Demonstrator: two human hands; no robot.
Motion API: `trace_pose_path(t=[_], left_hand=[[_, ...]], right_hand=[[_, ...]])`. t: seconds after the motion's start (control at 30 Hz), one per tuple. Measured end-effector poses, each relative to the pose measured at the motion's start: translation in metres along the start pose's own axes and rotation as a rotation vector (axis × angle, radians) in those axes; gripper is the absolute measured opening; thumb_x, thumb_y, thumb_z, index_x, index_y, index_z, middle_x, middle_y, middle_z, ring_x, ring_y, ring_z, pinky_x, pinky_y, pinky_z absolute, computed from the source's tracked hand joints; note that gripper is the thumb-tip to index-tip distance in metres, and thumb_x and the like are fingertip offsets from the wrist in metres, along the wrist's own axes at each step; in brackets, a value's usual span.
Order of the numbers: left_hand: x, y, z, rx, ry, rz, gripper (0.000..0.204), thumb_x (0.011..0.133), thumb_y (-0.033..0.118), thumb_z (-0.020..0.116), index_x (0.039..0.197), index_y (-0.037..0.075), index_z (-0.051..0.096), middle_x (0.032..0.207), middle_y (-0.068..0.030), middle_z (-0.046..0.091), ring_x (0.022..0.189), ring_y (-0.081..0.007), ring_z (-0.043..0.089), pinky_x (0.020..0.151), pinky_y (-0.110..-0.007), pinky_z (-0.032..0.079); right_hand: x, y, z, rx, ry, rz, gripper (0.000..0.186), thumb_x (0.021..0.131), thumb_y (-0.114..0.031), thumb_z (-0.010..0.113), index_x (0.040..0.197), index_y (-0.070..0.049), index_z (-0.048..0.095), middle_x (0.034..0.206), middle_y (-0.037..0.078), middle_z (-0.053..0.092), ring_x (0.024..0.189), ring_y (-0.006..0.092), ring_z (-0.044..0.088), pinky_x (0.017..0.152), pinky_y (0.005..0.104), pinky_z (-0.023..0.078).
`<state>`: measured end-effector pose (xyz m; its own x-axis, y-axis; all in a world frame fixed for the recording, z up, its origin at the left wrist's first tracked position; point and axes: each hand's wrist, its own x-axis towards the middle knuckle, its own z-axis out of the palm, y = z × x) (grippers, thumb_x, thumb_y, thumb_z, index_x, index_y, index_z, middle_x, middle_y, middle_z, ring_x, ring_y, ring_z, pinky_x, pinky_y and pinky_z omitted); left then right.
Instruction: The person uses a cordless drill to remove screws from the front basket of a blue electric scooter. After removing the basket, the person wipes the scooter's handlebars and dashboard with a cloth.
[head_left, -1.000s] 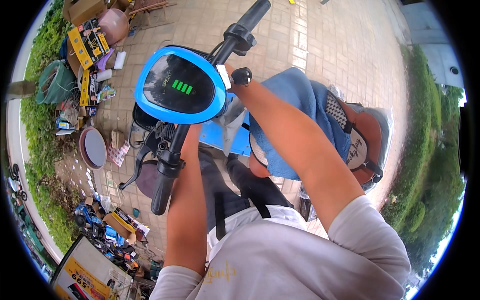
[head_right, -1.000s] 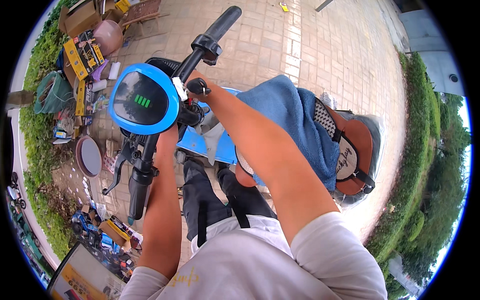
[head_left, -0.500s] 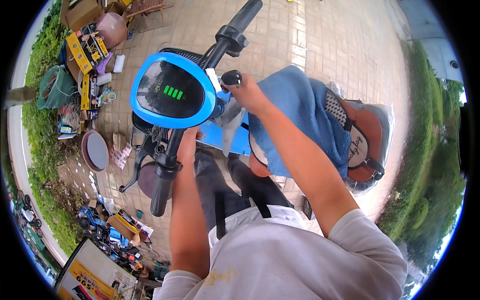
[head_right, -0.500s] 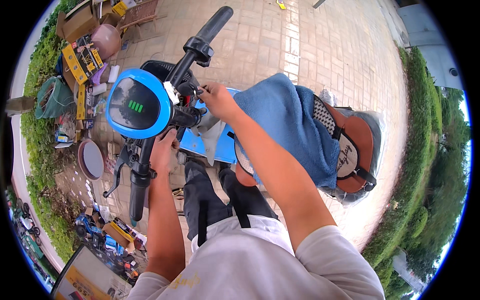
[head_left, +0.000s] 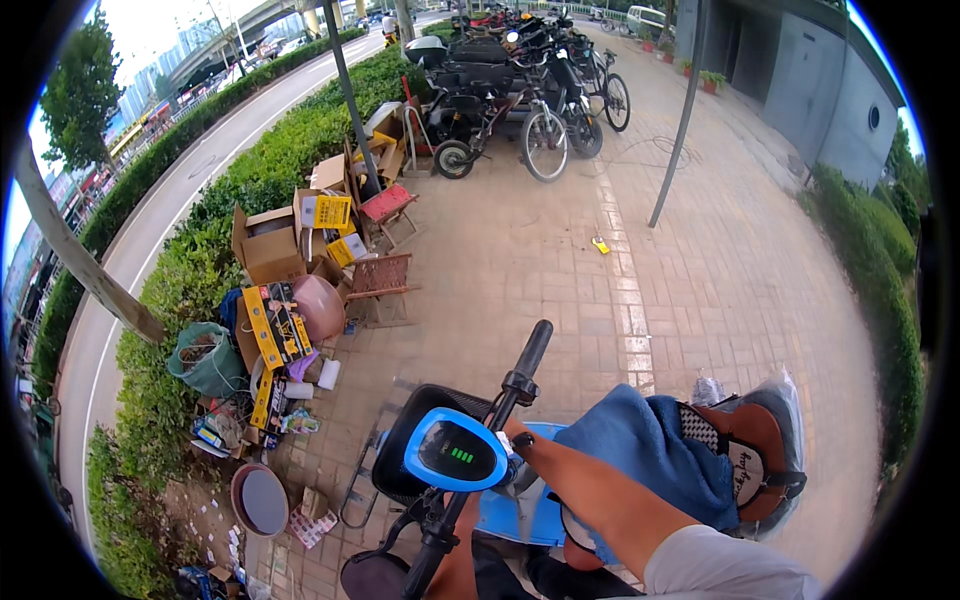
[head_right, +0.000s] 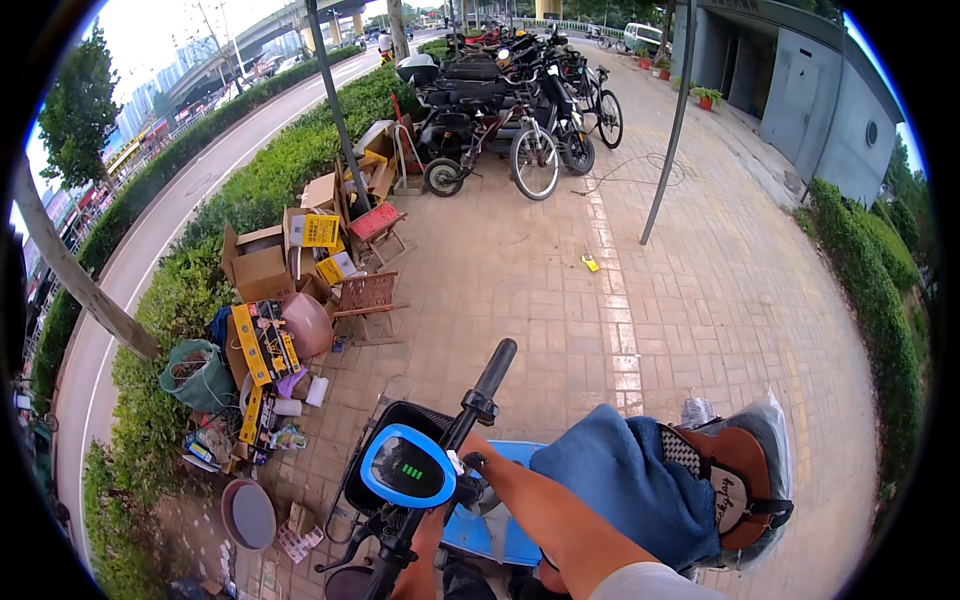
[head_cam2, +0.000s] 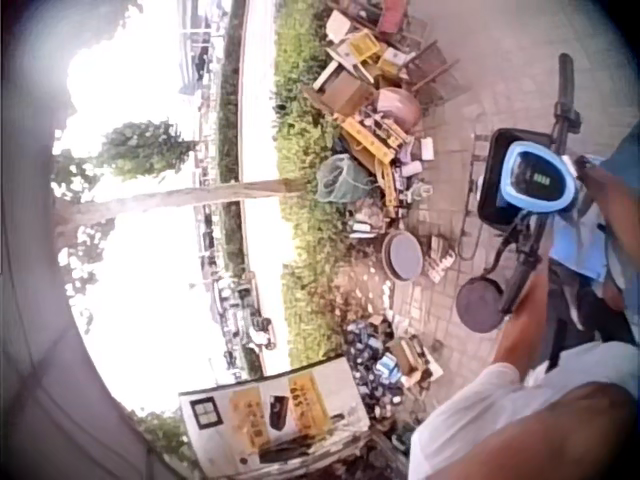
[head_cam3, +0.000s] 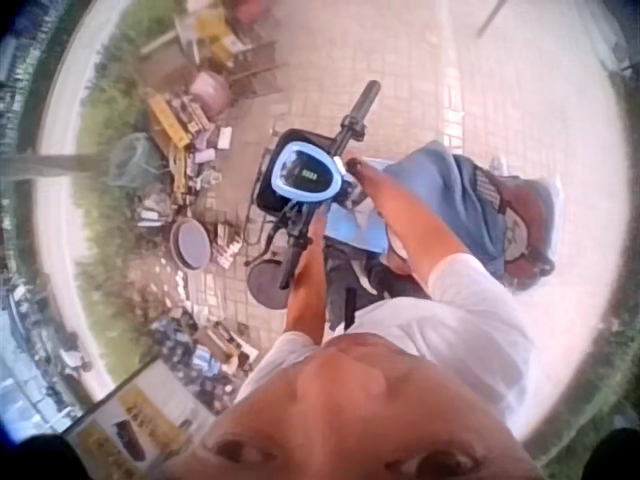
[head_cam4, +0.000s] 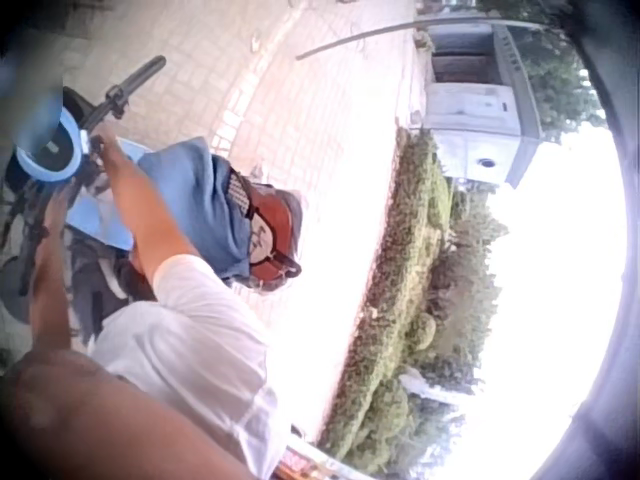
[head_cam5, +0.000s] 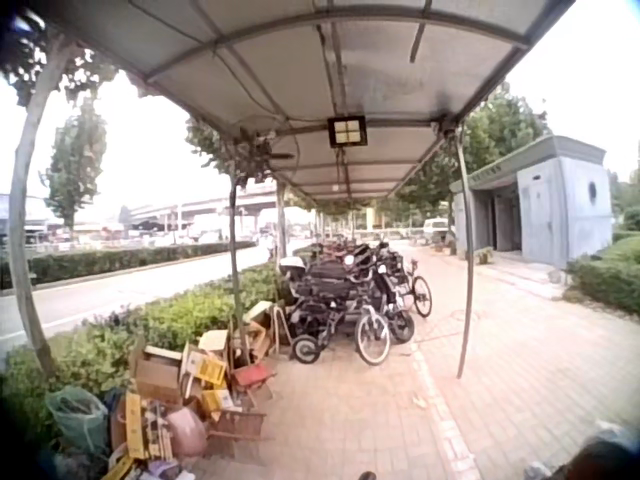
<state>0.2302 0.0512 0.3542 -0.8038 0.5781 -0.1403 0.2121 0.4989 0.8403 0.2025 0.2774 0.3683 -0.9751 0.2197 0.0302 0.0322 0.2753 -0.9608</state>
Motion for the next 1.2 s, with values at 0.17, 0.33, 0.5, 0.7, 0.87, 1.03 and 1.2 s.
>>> trace_pose_path(t=[0.17,0.33,0.5,0.7,0.87,1.03,1.2], left_hand=[[0.008,0.024,-0.002,0.183,-0.005,0.014,0.037,0.089,0.028,0.056,0.119,0.007,0.055,0.122,-0.0184,0.052,0.115,-0.0361,0.047,0.095,-0.044,0.036],[0.004,0.025,0.002,0.257,-0.012,0.065,0.040,0.088,0.027,0.057,0.122,0.007,0.053,0.125,-0.0200,0.050,0.118,-0.0381,0.045,0.098,-0.047,0.034],[0.007,0.026,0.002,0.311,0.004,0.128,0.044,0.086,0.026,0.059,0.125,0.006,0.051,0.128,-0.0217,0.048,0.121,-0.0401,0.043,0.100,-0.049,0.032],[0.020,0.026,0.005,0.367,0.019,0.261,0.049,0.085,0.024,0.060,0.129,0.005,0.049,0.131,-0.0237,0.046,0.124,-0.0425,0.040,0.103,-0.053,0.029],[0.028,0.026,0.012,0.386,0.197,0.421,0.046,0.084,0.023,0.061,0.125,0.005,0.054,0.128,-0.0216,0.051,0.122,-0.0429,0.044,0.101,-0.054,0.033],[0.017,0.036,0.011,0.390,0.105,0.255,0.039,0.083,0.023,0.062,0.118,0.006,0.056,0.119,-0.0199,0.054,0.112,-0.0413,0.047,0.095,-0.053,0.036],[0.004,0.047,0.010,0.423,0.061,0.107,0.033,0.083,0.022,0.062,0.111,0.006,0.059,0.110,-0.0183,0.057,0.103,-0.0397,0.051,0.088,-0.051,0.039]], right_hand=[[-0.019,-0.011,-0.008,0.072,-0.152,0.111,0.020,0.070,-0.020,0.061,0.077,-0.001,0.063,0.078,0.017,0.063,0.072,0.0309,0.058,0.063,0.0395,0.047],[-0.029,-0.022,-0.033,0.162,-0.307,0.170,0.014,0.069,-0.016,0.062,0.075,-0.003,0.061,0.076,0.012,0.063,0.071,0.0236,0.056,0.062,0.0367,0.046],[-0.036,-0.034,-0.045,0.257,-0.388,0.171,0.009,0.067,-0.011,0.063,0.072,-0.004,0.060,0.073,0.007,0.063,0.069,0.0162,0.054,0.061,0.0340,0.045],[-0.023,-0.038,-0.043,0.211,-0.411,0.179,0.008,0.066,-0.009,0.063,0.071,-0.005,0.059,0.071,0.004,0.063,0.068,0.0119,0.053,0.060,0.0322,0.044],[-0.028,-0.039,-0.034,0.162,-0.338,0.217,0.008,0.067,-0.009,0.063,0.072,-0.005,0.059,0.071,0.004,0.063,0.067,0.0121,0.053,0.060,0.0321,0.044],[-0.053,-0.030,-0.015,0.183,-0.077,0.340,0.008,0.068,-0.010,0.063,0.073,-0.005,0.059,0.071,0.004,0.062,0.067,0.0123,0.053,0.059,0.0320,0.044],[-0.046,-0.029,-0.012,0.136,-0.023,0.380,0.009,0.068,-0.011,0.064,0.074,-0.005,0.059,0.070,0.004,0.062,0.066,0.0125,0.053,0.059,0.0319,0.044]])
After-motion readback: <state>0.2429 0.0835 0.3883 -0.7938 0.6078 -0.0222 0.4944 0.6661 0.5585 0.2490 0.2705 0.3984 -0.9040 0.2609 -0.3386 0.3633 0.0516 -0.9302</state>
